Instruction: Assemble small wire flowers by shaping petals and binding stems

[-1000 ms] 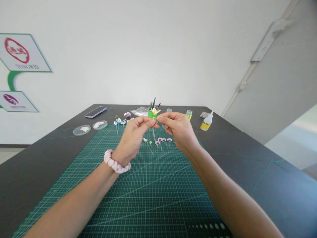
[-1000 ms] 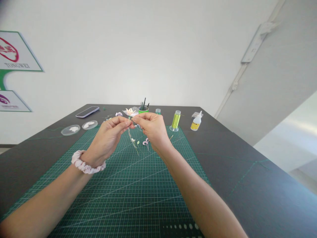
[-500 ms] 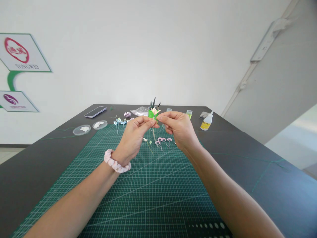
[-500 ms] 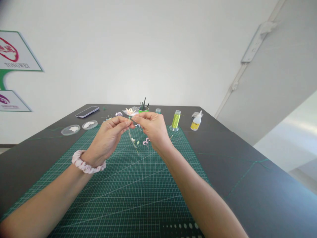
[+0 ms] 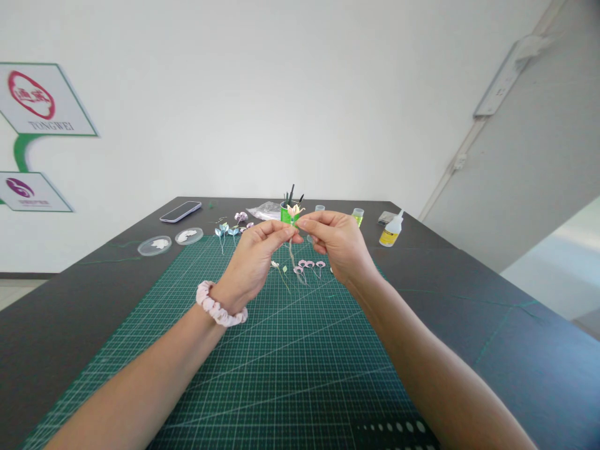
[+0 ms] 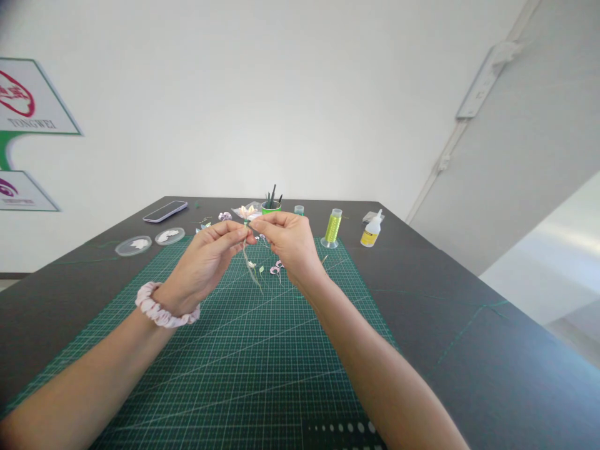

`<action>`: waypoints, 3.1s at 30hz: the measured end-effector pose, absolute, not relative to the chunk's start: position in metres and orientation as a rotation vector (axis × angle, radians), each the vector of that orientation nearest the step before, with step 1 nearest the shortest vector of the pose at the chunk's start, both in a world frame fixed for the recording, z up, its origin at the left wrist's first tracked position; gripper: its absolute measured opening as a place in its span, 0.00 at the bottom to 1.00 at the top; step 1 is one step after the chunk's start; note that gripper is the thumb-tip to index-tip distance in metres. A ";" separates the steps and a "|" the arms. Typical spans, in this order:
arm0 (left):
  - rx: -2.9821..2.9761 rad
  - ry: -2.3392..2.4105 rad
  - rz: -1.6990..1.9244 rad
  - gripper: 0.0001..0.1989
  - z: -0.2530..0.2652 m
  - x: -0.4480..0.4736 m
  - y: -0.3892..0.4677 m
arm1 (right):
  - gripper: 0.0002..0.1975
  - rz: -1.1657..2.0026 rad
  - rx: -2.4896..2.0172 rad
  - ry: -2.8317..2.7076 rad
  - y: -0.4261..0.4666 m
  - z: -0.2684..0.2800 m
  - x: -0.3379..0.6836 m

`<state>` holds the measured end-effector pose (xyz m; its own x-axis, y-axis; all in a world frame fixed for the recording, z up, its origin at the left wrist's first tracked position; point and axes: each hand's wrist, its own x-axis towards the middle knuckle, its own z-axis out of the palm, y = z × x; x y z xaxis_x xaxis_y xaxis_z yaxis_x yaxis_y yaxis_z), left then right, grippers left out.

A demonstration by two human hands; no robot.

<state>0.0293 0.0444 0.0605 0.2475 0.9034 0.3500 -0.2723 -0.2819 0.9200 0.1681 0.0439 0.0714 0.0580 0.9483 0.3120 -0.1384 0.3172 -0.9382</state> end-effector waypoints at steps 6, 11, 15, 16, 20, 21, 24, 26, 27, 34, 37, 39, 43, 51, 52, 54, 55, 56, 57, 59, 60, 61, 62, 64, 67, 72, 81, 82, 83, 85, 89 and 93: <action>1.357 0.644 1.284 0.07 0.061 0.029 0.043 | 0.04 1.015 -0.888 -1.221 0.043 0.072 0.168; 1.357 0.640 1.273 0.07 0.062 0.029 0.044 | 0.04 1.016 -0.885 -1.225 0.044 0.072 0.168; 1.350 0.636 1.268 0.07 0.062 0.029 0.043 | 0.04 1.019 -0.883 -1.227 0.044 0.072 0.168; 1.348 0.636 1.267 0.07 0.062 0.029 0.043 | 0.04 1.021 -0.885 -1.225 0.044 0.072 0.168; 1.349 0.637 1.266 0.07 0.063 0.030 0.042 | 0.04 1.020 -0.894 -1.230 0.043 0.073 0.168; 1.351 0.639 1.265 0.07 0.063 0.030 0.042 | 0.04 1.017 -0.899 -1.234 0.043 0.073 0.168; 1.358 0.642 1.265 0.07 0.063 0.030 0.042 | 0.05 1.010 -0.913 -1.240 0.043 0.073 0.168; 1.362 0.644 1.265 0.07 0.064 0.030 0.042 | 0.04 1.014 -0.912 -1.239 0.043 0.073 0.168; 1.364 0.642 1.265 0.07 0.064 0.030 0.042 | 0.04 1.018 -0.909 -1.236 0.043 0.073 0.168; 1.375 0.622 1.262 0.07 0.063 0.030 0.042 | 0.04 1.016 -0.896 -1.236 0.043 0.073 0.168; 1.370 0.611 1.262 0.08 0.063 0.029 0.042 | 0.04 1.017 -0.893 -1.240 0.043 0.072 0.168; 1.369 0.610 1.261 0.07 0.063 0.029 0.042 | 0.05 1.019 -0.895 -1.240 0.043 0.072 0.169; 1.370 0.617 1.260 0.08 0.063 0.029 0.042 | 0.04 1.020 -0.888 -1.241 0.043 0.072 0.169; 1.372 0.618 1.260 0.08 0.063 0.030 0.042 | 0.05 1.013 -0.899 -1.251 0.043 0.073 0.169; 1.370 0.614 1.260 0.08 0.062 0.030 0.042 | 0.05 1.012 -0.899 -1.251 0.043 0.073 0.169; 1.366 0.609 1.261 0.08 0.062 0.030 0.043 | 0.05 1.010 -0.903 -1.250 0.043 0.073 0.169; 1.365 0.608 1.261 0.08 0.062 0.030 0.043 | 0.05 1.010 -0.903 -1.249 0.043 0.073 0.169; 1.364 0.608 1.261 0.08 0.061 0.030 0.043 | 0.05 1.012 -0.900 -1.248 0.043 0.073 0.169; 1.365 0.606 1.262 0.08 0.061 0.030 0.043 | 0.05 1.012 -0.896 -1.248 0.043 0.073 0.169; 1.369 0.604 1.263 0.08 0.061 0.030 0.043 | 0.05 1.011 -0.892 -1.248 0.043 0.073 0.169; 1.372 0.604 1.262 0.08 0.061 0.030 0.043 | 0.04 1.009 -0.893 -1.249 0.043 0.073 0.169; 1.376 0.603 1.262 0.08 0.061 0.030 0.043 | 0.04 1.007 -0.897 -1.252 0.043 0.073 0.169; 1.381 0.604 1.262 0.08 0.061 0.030 0.042 | 0.04 1.005 -0.901 -1.254 0.043 0.073 0.169; 1.392 0.606 1.261 0.08 0.061 0.030 0.042 | 0.04 1.005 -0.904 -1.256 0.043 0.073 0.169; 1.403 0.602 1.263 0.08 0.061 0.030 0.043 | 0.04 1.002 -0.907 -1.248 0.043 0.074 0.168; 1.399 0.597 1.262 0.08 0.060 0.030 0.043 | 0.04 1.007 -0.907 -1.246 0.042 0.075 0.168; 1.434 0.585 1.262 0.09 0.059 0.029 0.044 | 0.04 1.015 -0.893 -1.243 0.042 0.073 0.169; 1.436 0.588 1.265 0.09 0.059 0.029 0.044 | 0.04 1.014 -0.892 -1.243 0.042 0.073 0.168; 1.439 0.591 1.269 0.09 0.060 0.029 0.044 | 0.04 1.015 -0.889 -1.242 0.042 0.074 0.168; 1.444 0.594 1.271 0.10 0.060 0.028 0.044 | 0.04 1.018 -0.883 -1.239 0.042 0.074 0.168; 1.454 0.599 1.285 0.09 0.058 0.028 0.044 | 0.04 1.015 -0.896 -1.235 0.042 0.075 0.168; 1.451 0.631 1.316 0.08 0.058 0.029 0.044 | 0.04 1.008 -0.899 -1.233 0.041 0.077 0.168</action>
<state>0.0295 0.0442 0.0580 0.2615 0.8825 0.3909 -0.2476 -0.3301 0.9109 0.1675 0.0409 0.0766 0.0480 0.9490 0.3116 -0.1170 0.3152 -0.9418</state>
